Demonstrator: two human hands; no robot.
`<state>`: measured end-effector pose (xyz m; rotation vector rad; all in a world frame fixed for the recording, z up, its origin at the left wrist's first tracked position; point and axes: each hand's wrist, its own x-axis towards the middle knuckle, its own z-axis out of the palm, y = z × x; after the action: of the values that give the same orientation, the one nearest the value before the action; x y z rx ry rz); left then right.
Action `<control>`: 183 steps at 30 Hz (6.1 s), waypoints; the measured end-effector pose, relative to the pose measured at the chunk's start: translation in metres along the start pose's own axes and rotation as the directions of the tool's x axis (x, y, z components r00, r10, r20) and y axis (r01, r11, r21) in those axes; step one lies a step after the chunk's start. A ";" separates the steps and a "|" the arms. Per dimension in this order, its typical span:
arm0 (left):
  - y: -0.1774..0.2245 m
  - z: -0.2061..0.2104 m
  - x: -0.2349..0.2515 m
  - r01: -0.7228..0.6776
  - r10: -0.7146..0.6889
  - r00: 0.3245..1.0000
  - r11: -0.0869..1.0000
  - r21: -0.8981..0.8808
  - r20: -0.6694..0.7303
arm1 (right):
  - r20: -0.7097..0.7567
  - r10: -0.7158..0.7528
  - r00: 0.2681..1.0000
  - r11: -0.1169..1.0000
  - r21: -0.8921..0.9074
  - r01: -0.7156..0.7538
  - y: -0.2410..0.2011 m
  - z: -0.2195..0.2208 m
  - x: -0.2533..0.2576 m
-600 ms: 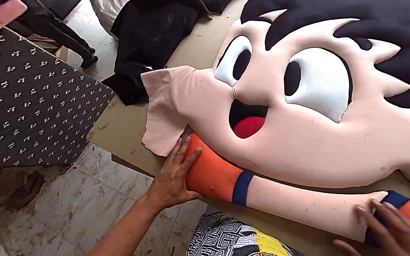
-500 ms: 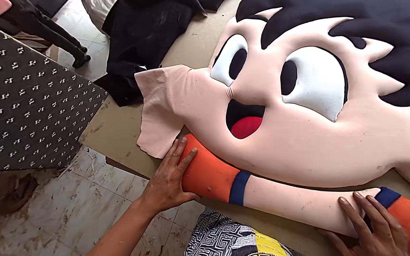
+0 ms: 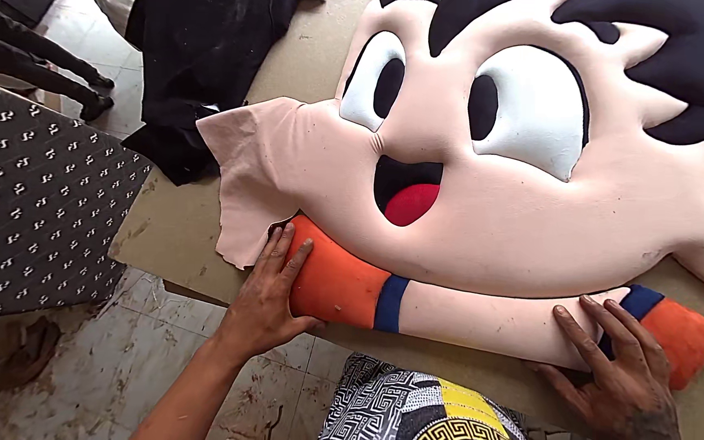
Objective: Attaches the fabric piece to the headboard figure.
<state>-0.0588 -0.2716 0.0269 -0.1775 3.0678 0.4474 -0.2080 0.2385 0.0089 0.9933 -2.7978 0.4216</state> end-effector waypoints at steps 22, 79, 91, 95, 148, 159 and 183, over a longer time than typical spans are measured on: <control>0.041 0.017 0.064 -0.446 0.432 0.892 0.888 0.107 0.137 | 0.127 -0.122 0.984 0.992 0.003 0.123 -0.025 0.020 0.050; 0.179 0.074 0.098 -0.567 0.565 0.824 0.823 0.035 0.046 | 0.070 -0.090 0.994 0.993 0.087 0.084 0.002 0.000 0.032; 0.178 0.069 0.100 -0.562 0.558 0.823 0.827 0.010 0.105 | 0.130 -0.072 0.989 0.995 -0.066 0.081 0.111 -0.013 0.008; 0.178 0.067 0.102 -0.574 0.568 0.812 0.819 0.007 0.131 | 0.127 -0.064 0.990 0.996 -0.056 0.071 0.111 -0.015 0.009; 0.199 0.073 0.102 -0.543 0.541 0.837 0.840 0.001 0.086 | 0.029 0.134 0.991 0.991 -0.030 -0.133 0.116 -0.014 -0.013; 0.198 0.070 0.108 -0.548 0.550 0.832 0.835 -0.042 0.076 | 0.002 0.134 0.991 0.991 -0.031 -0.134 0.111 -0.008 -0.013; 0.170 0.064 0.113 -0.597 0.620 0.779 0.779 -0.192 0.094 | 0.008 0.175 0.984 0.984 -0.026 -0.175 0.076 -0.002 -0.014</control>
<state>-0.1899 -0.1036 0.0076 0.8428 2.8621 0.6751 -0.2454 0.3042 -0.0089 0.7483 -2.9033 0.4013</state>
